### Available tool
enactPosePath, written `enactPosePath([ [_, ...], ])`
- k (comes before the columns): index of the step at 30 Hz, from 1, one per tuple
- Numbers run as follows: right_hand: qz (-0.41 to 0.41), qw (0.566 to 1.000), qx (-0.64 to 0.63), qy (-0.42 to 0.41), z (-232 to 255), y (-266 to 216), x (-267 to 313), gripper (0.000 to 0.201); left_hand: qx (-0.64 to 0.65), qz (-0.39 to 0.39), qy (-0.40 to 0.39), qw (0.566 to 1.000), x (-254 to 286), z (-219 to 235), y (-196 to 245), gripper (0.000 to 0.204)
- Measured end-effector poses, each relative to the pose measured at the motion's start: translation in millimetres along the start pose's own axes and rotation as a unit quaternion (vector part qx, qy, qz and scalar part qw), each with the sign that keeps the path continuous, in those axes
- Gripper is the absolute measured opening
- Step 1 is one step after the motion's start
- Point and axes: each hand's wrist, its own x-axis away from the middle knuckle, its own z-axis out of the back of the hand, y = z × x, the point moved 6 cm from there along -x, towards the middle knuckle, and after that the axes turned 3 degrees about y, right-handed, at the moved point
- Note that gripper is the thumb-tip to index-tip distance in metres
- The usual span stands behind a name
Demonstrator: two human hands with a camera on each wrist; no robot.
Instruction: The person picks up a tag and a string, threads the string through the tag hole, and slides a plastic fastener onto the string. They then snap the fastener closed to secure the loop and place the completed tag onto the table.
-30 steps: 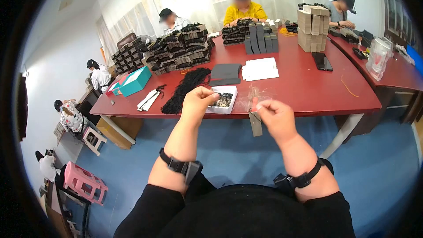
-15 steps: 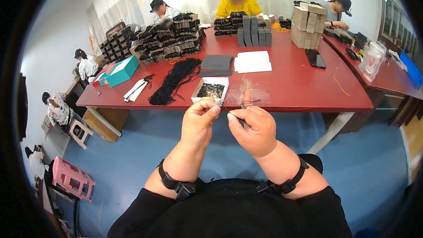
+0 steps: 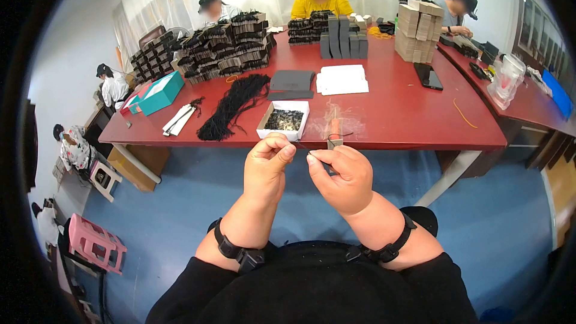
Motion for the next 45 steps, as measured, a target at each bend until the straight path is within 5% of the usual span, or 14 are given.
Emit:
enactPosePath([
  [28, 0.005, 0.998, 0.03, -0.061, -17, -6, 8, 0.01, -0.007, -0.045, -0.01, 0.999, 13, -2, 7, 0.013],
  [45, 0.01, 1.0, 0.011, -0.015, -7, -8, 11, 0.008, -0.029, -0.052, -0.015, 0.998, 18, -3, 8, 0.011],
])
